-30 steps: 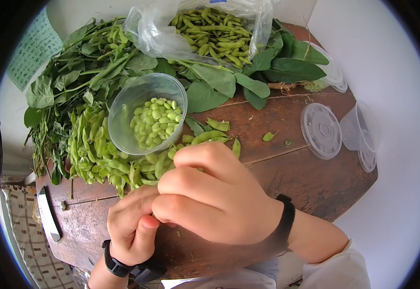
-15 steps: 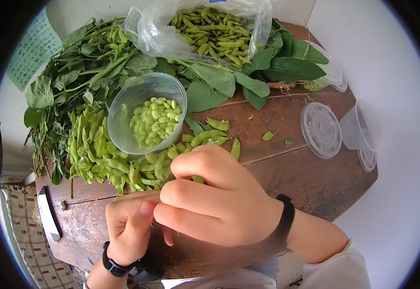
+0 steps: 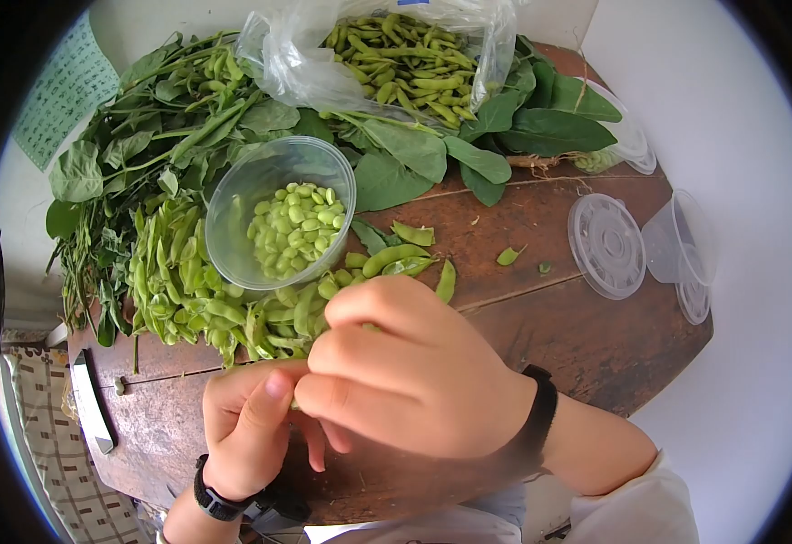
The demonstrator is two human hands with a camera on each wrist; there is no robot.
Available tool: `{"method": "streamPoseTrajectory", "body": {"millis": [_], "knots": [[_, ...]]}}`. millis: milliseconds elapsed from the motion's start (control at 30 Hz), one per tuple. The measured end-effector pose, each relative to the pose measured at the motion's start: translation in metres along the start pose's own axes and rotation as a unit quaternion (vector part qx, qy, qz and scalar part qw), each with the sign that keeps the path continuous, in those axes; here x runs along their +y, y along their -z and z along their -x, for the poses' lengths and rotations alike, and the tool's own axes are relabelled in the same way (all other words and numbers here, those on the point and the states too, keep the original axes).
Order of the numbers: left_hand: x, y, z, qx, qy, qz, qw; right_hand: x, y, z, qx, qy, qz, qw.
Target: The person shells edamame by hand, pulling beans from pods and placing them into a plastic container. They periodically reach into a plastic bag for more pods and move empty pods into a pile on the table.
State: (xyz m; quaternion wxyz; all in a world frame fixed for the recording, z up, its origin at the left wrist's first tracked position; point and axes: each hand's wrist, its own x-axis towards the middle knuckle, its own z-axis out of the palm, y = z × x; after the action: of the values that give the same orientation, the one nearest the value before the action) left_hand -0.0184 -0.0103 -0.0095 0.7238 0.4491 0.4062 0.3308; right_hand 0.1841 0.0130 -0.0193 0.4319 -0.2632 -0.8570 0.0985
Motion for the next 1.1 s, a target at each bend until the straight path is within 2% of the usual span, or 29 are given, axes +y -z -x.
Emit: {"method": "streamPoseTrajectory", "body": {"millis": [33,100,133,233,333,367,433,567,633,767,833,933,1033,1100], "knots": [[0.0,0.001,0.0,0.0,0.0,0.0,1.0,0.0,0.0,-0.001,0.0,0.0,0.0,1.0],[-0.002,0.002,-0.001,-0.01,-0.102,-0.126,0.987,-0.001,0.003,-0.004,0.014,-0.073,-0.05,0.996],[0.0,0.0,-0.004,-0.026,-0.166,-0.189,0.968,-0.001,0.004,-0.006,0.016,-0.077,-0.05,0.996],[-0.002,-0.002,-0.004,-0.011,-0.192,-0.228,0.954,-0.002,0.003,-0.006,0.022,-0.076,-0.051,0.996],[-0.006,0.001,-0.001,-0.014,-0.144,-0.205,0.968,-0.001,0.001,-0.006,0.031,-0.083,-0.046,0.995],[-0.007,0.0,-0.001,-0.013,-0.144,-0.205,0.968,-0.002,0.001,-0.007,0.031,-0.083,-0.046,0.995],[-0.01,-0.005,-0.003,0.038,-0.163,-0.122,0.978,-0.004,0.002,-0.008,0.041,-0.105,-0.062,0.992],[-0.006,-0.008,-0.001,0.04,-0.164,-0.119,0.978,-0.005,0.004,-0.01,0.062,-0.126,-0.074,0.987],[-0.008,-0.008,-0.001,0.03,-0.155,-0.111,0.981,0.001,0.005,-0.006,0.037,-0.06,-0.045,0.996],[-0.01,-0.005,-0.003,0.01,-0.172,-0.135,0.976,0.002,0.003,-0.004,0.031,-0.077,-0.05,0.995],[-0.009,-0.01,-0.004,0.038,-0.171,-0.068,0.982,-0.001,0.001,-0.005,0.048,-0.111,-0.079,0.99],[-0.016,-0.007,-0.002,0.048,-0.159,-0.056,0.985,-0.006,0.003,-0.01,0.034,-0.133,-0.065,0.988],[-0.015,-0.007,-0.004,0.034,-0.188,-0.091,0.977,-0.003,0.004,-0.008,0.008,-0.089,-0.047,0.995],[-0.014,-0.007,-0.003,0.034,-0.188,-0.097,0.977,-0.003,0.003,-0.007,0.011,-0.09,-0.052,0.994]]}}
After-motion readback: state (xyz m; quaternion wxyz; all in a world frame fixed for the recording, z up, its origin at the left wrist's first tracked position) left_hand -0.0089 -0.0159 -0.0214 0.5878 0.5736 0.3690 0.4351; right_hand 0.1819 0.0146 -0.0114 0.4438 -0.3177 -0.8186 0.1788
